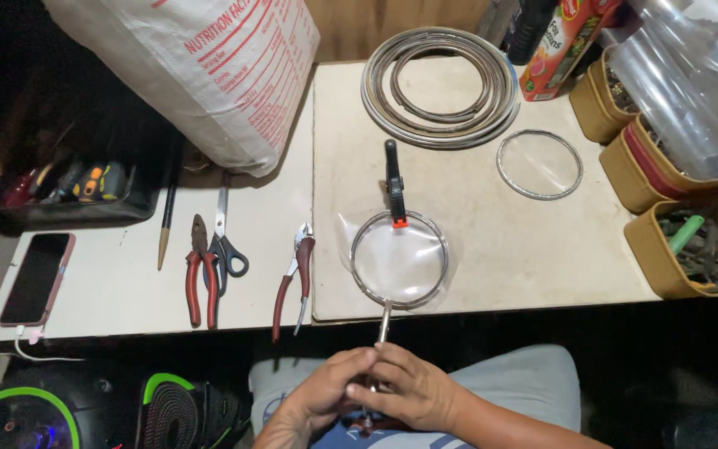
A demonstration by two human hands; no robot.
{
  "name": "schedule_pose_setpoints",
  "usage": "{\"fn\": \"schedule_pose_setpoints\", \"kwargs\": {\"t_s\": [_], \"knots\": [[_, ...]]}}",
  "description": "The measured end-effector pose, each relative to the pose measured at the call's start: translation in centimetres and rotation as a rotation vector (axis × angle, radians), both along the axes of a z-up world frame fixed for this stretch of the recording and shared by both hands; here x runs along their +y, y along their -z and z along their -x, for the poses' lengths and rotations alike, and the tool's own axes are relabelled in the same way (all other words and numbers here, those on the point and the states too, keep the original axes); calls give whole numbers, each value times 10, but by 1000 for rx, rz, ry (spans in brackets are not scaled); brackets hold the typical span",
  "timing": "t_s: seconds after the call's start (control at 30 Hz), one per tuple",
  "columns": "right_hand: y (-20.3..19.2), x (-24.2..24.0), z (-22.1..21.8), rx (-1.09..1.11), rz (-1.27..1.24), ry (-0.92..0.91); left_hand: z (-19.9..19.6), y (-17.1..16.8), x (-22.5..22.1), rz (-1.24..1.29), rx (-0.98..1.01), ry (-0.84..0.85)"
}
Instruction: Assembling a mesh head onto a metal drum hoop using clamps and pliers
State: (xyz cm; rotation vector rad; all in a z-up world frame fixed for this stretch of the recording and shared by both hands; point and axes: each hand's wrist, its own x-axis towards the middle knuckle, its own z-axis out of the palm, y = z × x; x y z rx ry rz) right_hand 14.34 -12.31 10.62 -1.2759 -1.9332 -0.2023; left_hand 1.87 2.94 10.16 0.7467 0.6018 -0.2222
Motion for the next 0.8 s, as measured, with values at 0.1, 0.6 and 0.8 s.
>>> {"fn": "schedule_pose_setpoints", "kwargs": {"t_s": [0.1, 0.6, 0.8], "knots": [[-10, -14, -4, -36, 7, 103, 1, 11, -6, 206, -36, -50], [17, -41, -35, 552, 457, 760, 29, 24, -27, 200, -235, -87], [-35, 0, -76, 1445, 723, 1069, 63, 24, -7, 500, -396, -96]]}}
